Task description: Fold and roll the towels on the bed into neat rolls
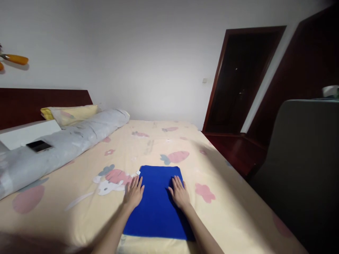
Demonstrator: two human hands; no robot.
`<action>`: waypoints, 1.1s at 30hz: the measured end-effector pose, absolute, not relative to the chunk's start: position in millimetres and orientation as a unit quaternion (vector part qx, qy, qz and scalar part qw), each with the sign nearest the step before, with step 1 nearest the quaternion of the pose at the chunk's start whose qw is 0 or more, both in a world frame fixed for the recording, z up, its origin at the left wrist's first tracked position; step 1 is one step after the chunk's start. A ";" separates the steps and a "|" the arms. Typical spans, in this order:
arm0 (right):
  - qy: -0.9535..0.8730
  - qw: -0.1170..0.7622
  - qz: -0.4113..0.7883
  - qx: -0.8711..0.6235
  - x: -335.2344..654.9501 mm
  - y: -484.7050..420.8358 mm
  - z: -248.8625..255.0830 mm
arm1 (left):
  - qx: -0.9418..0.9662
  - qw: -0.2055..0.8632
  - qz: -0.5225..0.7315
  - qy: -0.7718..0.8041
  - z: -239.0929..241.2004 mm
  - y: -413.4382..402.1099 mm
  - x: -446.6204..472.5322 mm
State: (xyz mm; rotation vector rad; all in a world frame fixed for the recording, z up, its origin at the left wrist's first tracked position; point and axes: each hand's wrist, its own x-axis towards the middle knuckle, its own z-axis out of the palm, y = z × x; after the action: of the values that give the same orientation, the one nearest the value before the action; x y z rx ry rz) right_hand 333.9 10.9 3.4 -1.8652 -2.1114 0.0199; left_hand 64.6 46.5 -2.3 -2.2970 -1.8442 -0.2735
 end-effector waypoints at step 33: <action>-0.681 0.097 0.082 -0.722 355.1 88.6 10.0 | -0.770 -0.038 -0.024 -0.636 13.9 134.0 95.1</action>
State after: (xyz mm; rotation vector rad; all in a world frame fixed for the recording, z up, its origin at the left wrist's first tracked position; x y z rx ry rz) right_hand 355.1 88.6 10.0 -2.1365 -2.0149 0.2419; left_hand 95.1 134.0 13.9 -2.4808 -2.0479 -0.0764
